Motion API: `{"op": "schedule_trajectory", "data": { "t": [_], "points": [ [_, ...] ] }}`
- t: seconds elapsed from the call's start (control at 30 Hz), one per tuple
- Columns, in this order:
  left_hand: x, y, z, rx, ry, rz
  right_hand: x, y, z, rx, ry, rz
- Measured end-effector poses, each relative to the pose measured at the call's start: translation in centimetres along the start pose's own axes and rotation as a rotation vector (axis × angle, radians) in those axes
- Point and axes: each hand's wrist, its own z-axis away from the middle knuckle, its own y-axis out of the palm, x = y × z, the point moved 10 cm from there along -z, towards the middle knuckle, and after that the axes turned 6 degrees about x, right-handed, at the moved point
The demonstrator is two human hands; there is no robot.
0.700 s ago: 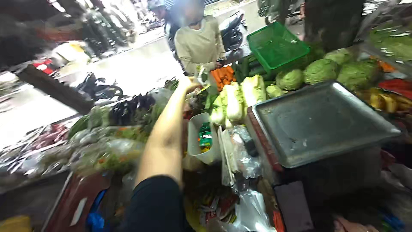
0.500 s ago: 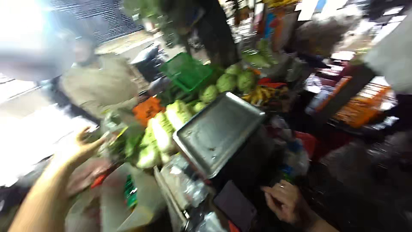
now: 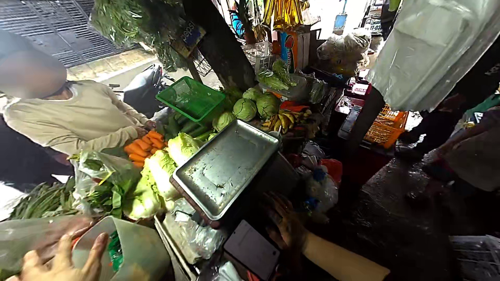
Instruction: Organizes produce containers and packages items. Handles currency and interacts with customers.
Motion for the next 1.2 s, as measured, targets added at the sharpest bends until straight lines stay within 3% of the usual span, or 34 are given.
{"op": "schedule_trajectory", "data": {
  "t": [0.13,0.4,0.6,1.0,1.2],
  "points": [
    [0.2,2.7,0.4,0.115,-0.044,0.114,-0.1,0.9,0.0,0.053,0.011,-0.018],
    [2.3,4.5,-0.9,0.083,-0.017,0.225,-0.3,1.2,0.2,0.046,0.006,0.004],
    [-1.1,2.2,1.2,0.18,-0.17,0.284,-0.4,0.7,0.0,0.01,0.012,0.048],
    [-0.4,2.7,0.5,0.17,-0.161,0.316,-0.9,1.2,0.2,0.046,0.011,0.02],
    [0.5,4.2,-0.9,0.122,0.006,0.284,-0.8,0.2,-0.1,0.007,0.023,-0.003]
  ]
}}
